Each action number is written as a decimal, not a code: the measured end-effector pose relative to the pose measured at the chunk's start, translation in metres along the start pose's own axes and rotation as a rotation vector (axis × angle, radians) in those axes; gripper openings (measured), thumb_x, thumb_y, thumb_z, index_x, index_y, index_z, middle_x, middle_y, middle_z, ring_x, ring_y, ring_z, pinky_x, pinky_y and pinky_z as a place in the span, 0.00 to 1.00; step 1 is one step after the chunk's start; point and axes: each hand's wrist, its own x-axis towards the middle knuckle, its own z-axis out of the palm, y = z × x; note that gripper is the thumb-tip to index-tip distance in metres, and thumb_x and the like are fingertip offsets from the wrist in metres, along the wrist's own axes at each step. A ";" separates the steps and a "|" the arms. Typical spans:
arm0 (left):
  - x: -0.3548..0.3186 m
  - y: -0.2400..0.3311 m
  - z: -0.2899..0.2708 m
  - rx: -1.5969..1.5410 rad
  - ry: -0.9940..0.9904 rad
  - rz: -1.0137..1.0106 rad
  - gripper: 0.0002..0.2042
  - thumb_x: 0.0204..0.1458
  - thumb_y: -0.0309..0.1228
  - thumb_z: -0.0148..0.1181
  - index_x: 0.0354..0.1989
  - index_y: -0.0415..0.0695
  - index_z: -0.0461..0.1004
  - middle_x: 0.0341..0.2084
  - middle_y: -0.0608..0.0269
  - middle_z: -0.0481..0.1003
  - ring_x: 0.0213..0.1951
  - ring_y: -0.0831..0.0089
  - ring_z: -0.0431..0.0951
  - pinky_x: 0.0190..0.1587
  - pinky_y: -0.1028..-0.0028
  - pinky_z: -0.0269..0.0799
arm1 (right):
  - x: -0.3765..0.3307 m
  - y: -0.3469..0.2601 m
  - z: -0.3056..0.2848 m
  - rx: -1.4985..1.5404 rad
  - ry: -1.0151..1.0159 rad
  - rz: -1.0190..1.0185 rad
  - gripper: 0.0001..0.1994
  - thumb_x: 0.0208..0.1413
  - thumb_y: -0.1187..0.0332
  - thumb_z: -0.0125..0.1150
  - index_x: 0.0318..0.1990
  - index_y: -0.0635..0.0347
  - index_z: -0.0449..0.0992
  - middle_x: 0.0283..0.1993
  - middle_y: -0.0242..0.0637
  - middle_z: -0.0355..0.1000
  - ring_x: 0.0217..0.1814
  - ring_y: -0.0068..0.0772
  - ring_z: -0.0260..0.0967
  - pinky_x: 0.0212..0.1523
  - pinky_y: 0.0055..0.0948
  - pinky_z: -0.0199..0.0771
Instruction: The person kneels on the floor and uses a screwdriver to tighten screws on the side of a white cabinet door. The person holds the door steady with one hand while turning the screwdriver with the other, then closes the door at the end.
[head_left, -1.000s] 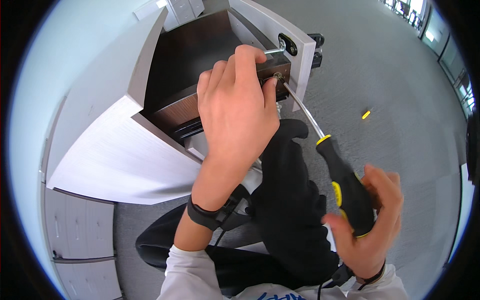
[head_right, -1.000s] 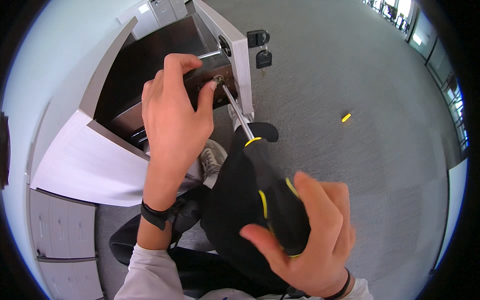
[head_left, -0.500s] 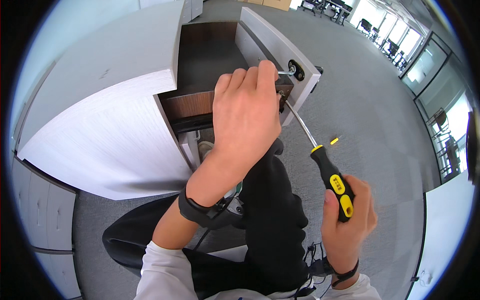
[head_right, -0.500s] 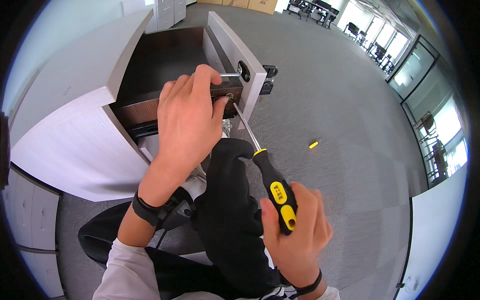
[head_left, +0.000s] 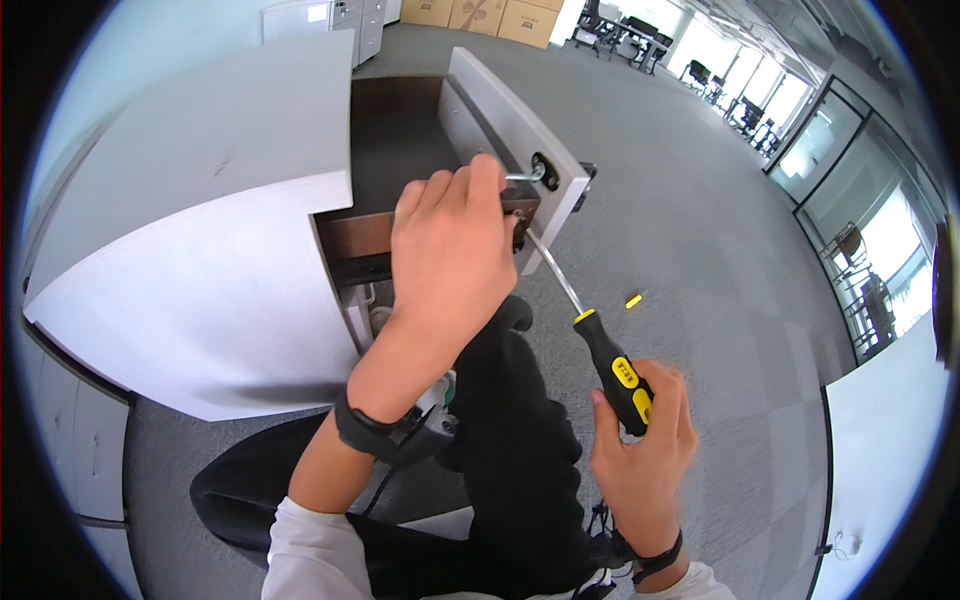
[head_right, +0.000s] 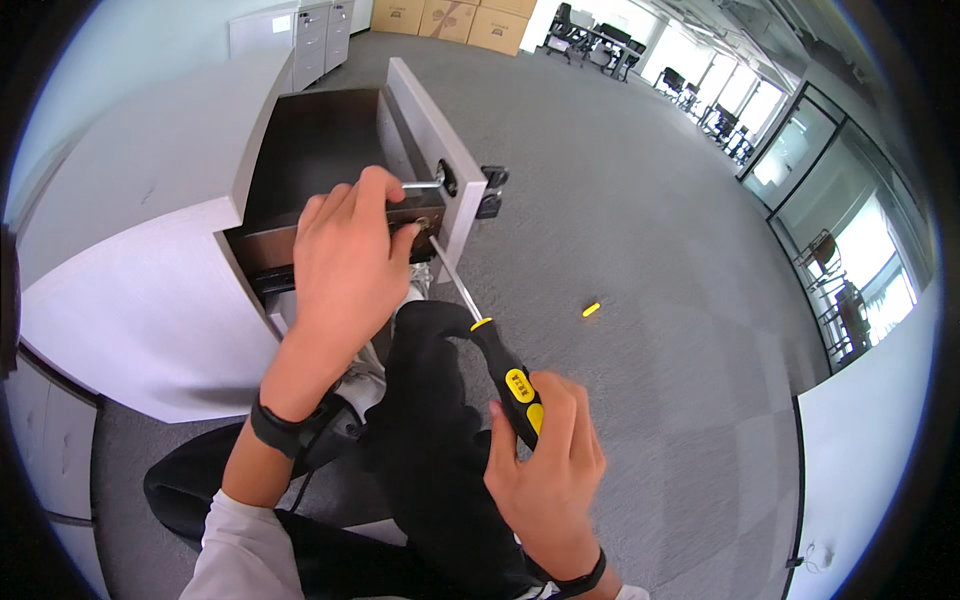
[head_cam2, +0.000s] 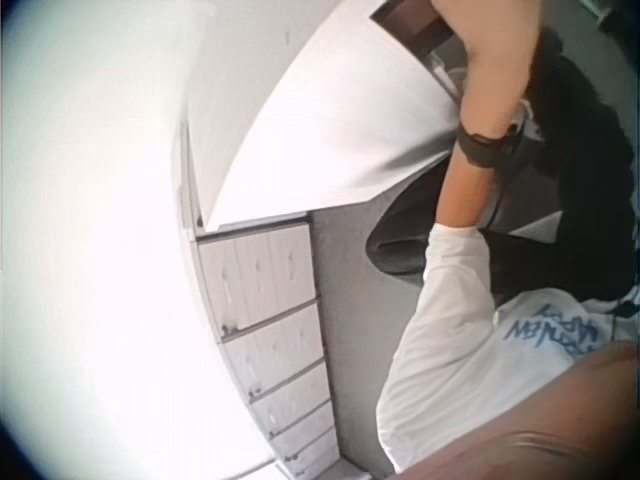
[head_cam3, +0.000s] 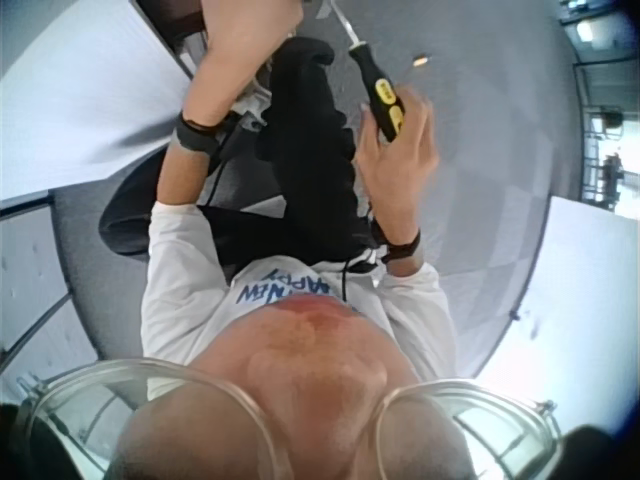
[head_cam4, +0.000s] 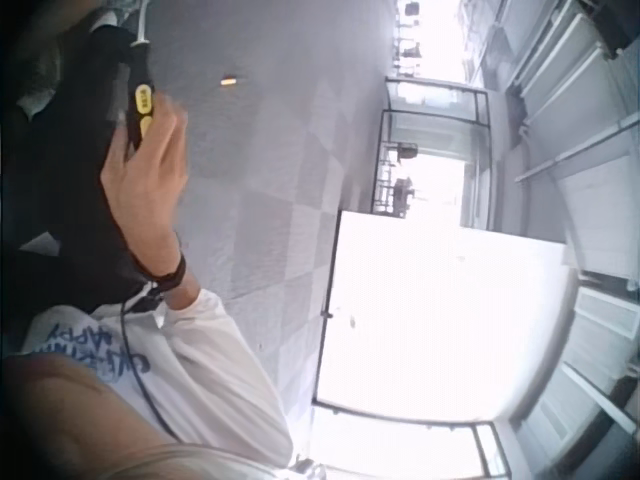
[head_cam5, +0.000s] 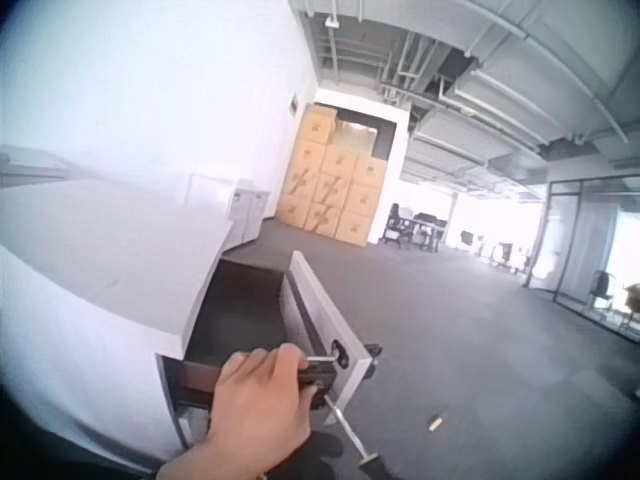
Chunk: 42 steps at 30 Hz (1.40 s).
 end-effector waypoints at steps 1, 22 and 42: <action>0.000 0.001 0.000 -0.001 0.005 -0.017 0.16 0.44 0.24 0.70 0.39 0.43 0.69 0.30 0.61 0.75 0.37 0.61 0.77 0.46 0.63 0.67 | -0.001 0.003 0.000 -0.011 0.019 0.005 0.24 0.48 0.78 0.74 0.52 0.68 0.70 0.41 0.52 0.73 0.36 0.52 0.77 0.34 0.37 0.78; 0.003 0.007 0.004 -0.024 -0.018 -0.033 0.17 0.45 0.23 0.71 0.40 0.43 0.69 0.29 0.56 0.75 0.36 0.55 0.77 0.45 0.60 0.67 | 0.010 -0.014 -0.009 0.094 -0.015 -0.057 0.26 0.47 0.83 0.71 0.54 0.68 0.67 0.49 0.52 0.66 0.44 0.49 0.75 0.39 0.35 0.80; 0.000 0.008 0.008 0.025 -0.043 -0.008 0.14 0.49 0.24 0.70 0.39 0.44 0.69 0.26 0.58 0.74 0.33 0.56 0.76 0.43 0.61 0.65 | 0.007 -0.005 -0.003 0.307 -0.073 0.252 0.16 0.61 0.67 0.66 0.52 0.67 0.73 0.39 0.49 0.76 0.30 0.44 0.79 0.29 0.33 0.78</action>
